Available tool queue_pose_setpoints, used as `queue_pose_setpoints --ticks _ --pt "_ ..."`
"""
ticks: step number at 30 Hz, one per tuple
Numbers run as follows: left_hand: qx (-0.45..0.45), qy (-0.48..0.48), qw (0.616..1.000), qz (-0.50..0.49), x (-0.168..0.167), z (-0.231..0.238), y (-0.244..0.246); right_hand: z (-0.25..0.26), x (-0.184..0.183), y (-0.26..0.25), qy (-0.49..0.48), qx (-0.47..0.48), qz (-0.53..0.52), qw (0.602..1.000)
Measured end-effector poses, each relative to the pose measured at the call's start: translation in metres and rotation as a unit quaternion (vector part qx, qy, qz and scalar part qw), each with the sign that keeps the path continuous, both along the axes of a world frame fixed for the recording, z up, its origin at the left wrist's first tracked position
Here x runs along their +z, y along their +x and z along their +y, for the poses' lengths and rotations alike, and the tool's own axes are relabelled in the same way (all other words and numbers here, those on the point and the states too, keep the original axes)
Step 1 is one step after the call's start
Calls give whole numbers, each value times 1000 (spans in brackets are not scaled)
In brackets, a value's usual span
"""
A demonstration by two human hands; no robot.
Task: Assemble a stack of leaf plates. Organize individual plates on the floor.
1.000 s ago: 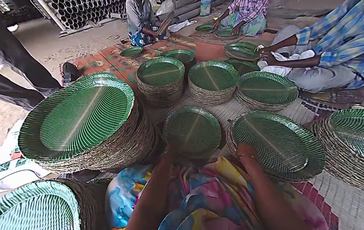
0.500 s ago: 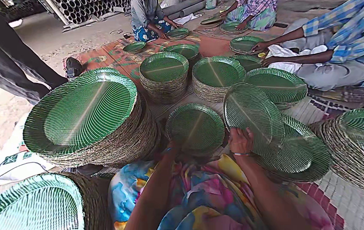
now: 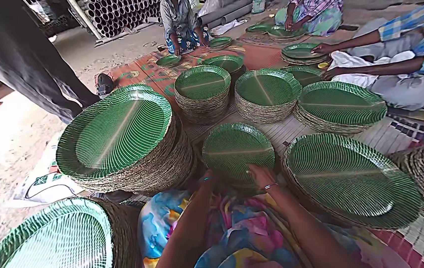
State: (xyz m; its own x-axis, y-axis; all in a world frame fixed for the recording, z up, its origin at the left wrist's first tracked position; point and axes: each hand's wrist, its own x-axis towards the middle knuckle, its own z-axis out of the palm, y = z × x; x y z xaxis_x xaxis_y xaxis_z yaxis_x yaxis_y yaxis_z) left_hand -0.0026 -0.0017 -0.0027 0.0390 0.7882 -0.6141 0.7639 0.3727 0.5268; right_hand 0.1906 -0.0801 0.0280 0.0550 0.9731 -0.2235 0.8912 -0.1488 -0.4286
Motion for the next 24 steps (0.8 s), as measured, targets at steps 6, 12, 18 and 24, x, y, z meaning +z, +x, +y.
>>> queue_pose_setpoints --ticks 6,12,18,24 --pt "-64 -3 995 78 11 -4 8 -24 7 74 -166 -285 -103 938" --pt "-89 3 992 94 9 -5 8 -25 23 81 -162 -360 -90 914" --pt "-52 67 991 106 5 -1 11 -27 9 51 287 -210 -152 922" --pt "-204 253 924 202 2 -13 14 7 -9 -30 -32 -8 -61 998"
